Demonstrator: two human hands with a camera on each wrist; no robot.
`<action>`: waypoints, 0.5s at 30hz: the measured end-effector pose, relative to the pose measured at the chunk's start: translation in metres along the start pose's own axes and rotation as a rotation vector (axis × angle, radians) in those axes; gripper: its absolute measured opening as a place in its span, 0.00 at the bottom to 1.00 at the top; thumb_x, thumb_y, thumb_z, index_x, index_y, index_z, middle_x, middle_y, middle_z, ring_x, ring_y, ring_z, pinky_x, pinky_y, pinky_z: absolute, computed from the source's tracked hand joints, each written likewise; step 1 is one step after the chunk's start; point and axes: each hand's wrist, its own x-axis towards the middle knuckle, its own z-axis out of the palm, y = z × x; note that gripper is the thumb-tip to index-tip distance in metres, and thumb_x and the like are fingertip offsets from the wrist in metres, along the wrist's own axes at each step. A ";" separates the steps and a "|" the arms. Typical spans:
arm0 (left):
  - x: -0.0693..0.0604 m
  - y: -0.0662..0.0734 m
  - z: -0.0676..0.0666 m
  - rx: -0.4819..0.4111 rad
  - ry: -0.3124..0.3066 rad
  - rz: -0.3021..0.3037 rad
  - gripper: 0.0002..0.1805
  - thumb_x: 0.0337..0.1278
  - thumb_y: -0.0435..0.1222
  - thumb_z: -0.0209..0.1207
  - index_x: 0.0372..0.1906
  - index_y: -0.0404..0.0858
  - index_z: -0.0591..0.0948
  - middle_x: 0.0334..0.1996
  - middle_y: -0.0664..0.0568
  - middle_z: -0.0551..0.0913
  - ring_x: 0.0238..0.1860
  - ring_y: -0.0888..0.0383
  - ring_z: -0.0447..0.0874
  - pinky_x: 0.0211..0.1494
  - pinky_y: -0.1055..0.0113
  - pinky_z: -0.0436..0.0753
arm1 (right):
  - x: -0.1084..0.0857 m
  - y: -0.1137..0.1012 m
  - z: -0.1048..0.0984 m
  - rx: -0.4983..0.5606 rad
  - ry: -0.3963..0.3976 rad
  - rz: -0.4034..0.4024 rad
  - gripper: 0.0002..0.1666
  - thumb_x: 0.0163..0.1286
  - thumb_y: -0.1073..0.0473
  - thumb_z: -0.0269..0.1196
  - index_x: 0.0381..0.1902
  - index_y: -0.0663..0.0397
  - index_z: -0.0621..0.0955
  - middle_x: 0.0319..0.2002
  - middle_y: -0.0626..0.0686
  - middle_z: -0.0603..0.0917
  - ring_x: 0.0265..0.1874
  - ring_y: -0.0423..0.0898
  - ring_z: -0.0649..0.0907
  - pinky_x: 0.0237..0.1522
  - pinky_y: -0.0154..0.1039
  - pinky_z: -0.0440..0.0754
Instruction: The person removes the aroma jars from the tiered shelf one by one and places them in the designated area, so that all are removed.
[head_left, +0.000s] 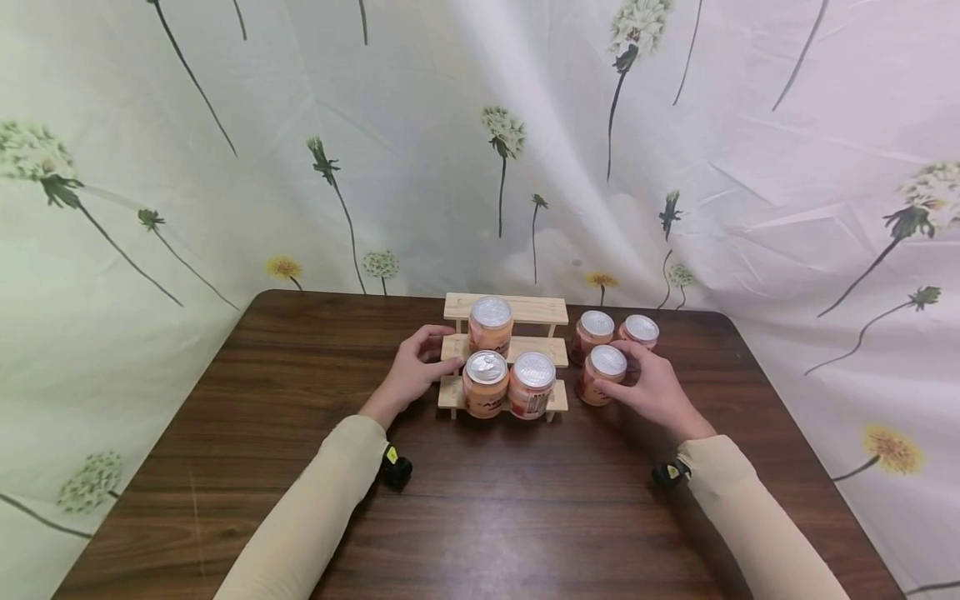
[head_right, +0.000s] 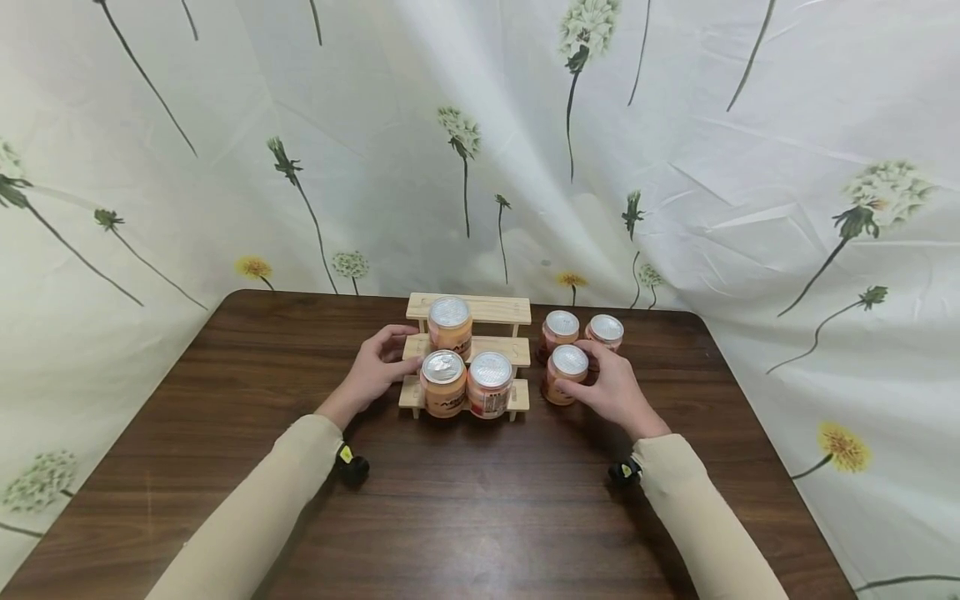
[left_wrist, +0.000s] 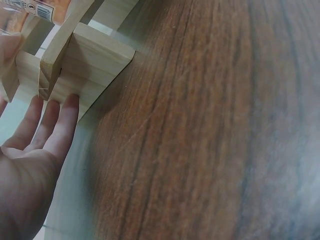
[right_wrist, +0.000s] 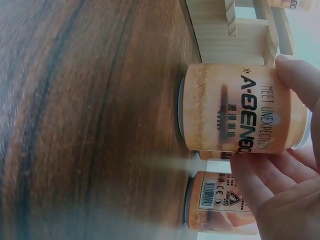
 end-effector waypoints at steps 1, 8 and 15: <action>0.000 -0.002 0.000 0.001 0.003 0.006 0.29 0.63 0.27 0.70 0.67 0.30 0.75 0.62 0.28 0.77 0.61 0.34 0.80 0.46 0.68 0.84 | 0.000 -0.001 -0.001 0.015 -0.004 0.001 0.40 0.58 0.51 0.82 0.63 0.62 0.79 0.54 0.61 0.86 0.47 0.54 0.88 0.48 0.50 0.87; 0.005 -0.012 -0.001 -0.026 0.003 0.002 0.30 0.63 0.28 0.70 0.69 0.33 0.75 0.63 0.29 0.76 0.62 0.33 0.79 0.44 0.70 0.84 | 0.003 -0.013 -0.021 0.128 0.040 0.014 0.38 0.65 0.53 0.78 0.67 0.63 0.76 0.61 0.63 0.84 0.54 0.59 0.87 0.57 0.57 0.84; 0.004 -0.012 -0.002 -0.026 0.005 -0.009 0.29 0.63 0.30 0.71 0.68 0.35 0.76 0.63 0.32 0.77 0.62 0.36 0.79 0.45 0.69 0.84 | 0.012 -0.038 -0.044 0.129 0.126 -0.065 0.33 0.68 0.58 0.75 0.68 0.58 0.77 0.60 0.59 0.85 0.54 0.54 0.88 0.55 0.48 0.86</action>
